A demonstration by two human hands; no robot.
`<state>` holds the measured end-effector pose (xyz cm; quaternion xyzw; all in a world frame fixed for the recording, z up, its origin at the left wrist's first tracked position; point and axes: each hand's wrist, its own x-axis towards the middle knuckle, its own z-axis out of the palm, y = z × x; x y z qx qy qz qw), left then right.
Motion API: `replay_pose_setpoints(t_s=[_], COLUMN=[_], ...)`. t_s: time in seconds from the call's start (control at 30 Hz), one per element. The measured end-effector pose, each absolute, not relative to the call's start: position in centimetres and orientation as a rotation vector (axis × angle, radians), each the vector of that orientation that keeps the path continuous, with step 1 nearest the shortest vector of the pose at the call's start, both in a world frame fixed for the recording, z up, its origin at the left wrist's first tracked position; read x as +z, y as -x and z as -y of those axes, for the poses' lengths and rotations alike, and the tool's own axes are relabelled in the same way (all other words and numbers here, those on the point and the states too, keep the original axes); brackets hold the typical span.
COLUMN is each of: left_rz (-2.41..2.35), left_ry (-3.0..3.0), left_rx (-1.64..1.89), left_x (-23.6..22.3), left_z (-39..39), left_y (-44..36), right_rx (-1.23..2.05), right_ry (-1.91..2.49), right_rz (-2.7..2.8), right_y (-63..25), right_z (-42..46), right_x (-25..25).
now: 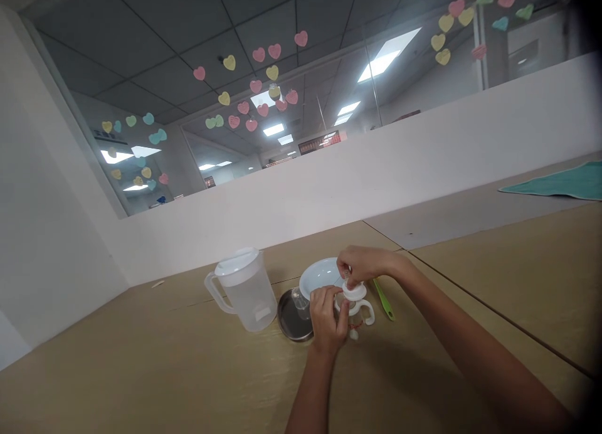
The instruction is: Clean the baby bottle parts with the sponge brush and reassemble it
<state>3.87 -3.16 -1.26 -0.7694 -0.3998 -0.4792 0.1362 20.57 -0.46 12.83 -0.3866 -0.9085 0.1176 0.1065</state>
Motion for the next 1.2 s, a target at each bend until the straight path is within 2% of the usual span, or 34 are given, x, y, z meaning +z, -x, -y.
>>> replay_pose_setpoints(t_s=[0.4, 1.2], left_rz=[1.197, 1.278], left_ry=[2.142, 2.179], left_rx=[-1.471, -1.317], left_x=[-2.0, -2.9], left_z=[2.6, 1.9], left_y=[-3.7, -3.3], right_rx=[0.368, 0.233], right_ry=[1.039, 1.002], right_rz=[2.640, 2.788], right_y=[-20.1, -18.8], right_z=[-0.1, 0.4], right_x=[12.1, 11.6])
